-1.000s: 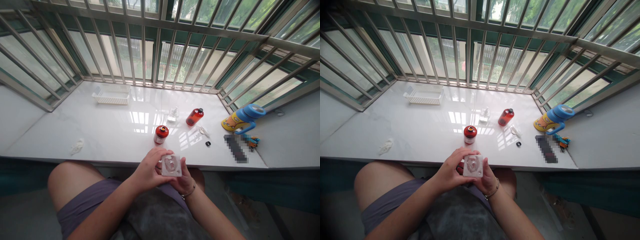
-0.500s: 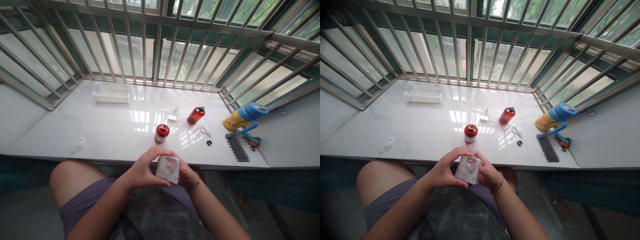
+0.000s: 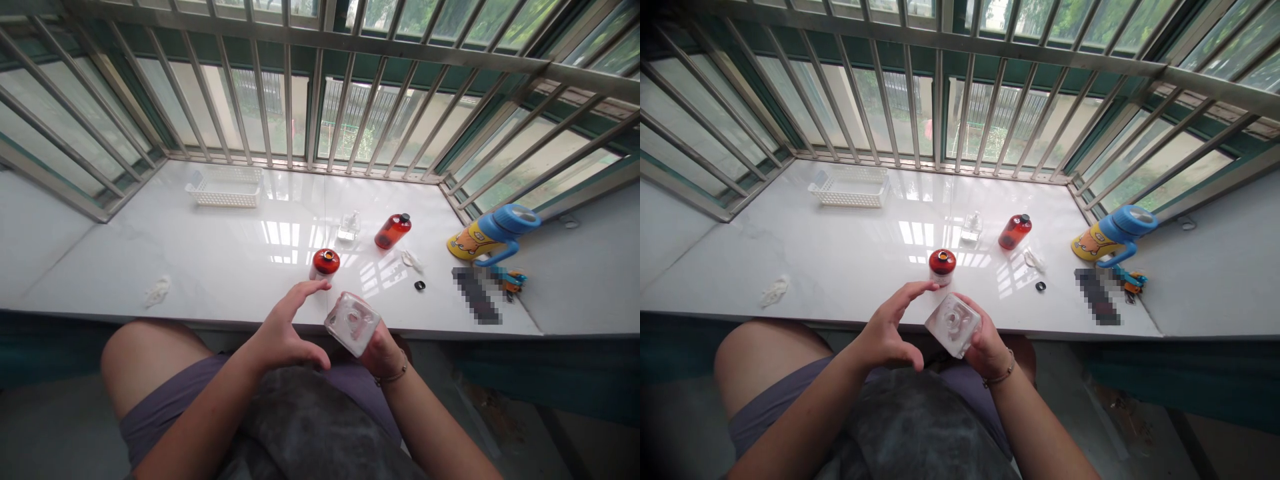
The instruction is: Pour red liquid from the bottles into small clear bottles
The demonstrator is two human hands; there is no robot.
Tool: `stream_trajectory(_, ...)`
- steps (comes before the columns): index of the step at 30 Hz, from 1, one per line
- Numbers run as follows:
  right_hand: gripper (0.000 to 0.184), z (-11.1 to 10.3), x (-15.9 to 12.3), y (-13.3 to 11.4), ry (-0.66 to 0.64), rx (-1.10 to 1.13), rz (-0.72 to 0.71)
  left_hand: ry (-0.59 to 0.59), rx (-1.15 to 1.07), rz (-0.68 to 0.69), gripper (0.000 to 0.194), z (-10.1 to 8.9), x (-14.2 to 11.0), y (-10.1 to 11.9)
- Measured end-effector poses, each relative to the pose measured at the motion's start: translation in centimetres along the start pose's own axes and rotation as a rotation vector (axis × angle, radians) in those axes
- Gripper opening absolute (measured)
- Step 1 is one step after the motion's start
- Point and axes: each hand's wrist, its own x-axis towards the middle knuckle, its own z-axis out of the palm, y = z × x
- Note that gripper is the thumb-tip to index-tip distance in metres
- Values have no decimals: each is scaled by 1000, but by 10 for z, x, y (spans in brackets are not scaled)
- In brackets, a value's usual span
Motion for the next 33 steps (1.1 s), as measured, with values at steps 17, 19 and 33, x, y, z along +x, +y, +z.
stream_trajectory(17, 86, -18, 5, -7, 56, -127, -103, 108, 122, -150, 74, 48, 9, 33)
stream_trajectory(19, 86, -21, 6, -9, 51, -146, -107, 120, 121, -156, 74, 48, 9, 32)
stream_trajectory(33, 94, -28, 5, -15, 146, -232, -152, 259, 18, -65, 79, 32, 5, 1)
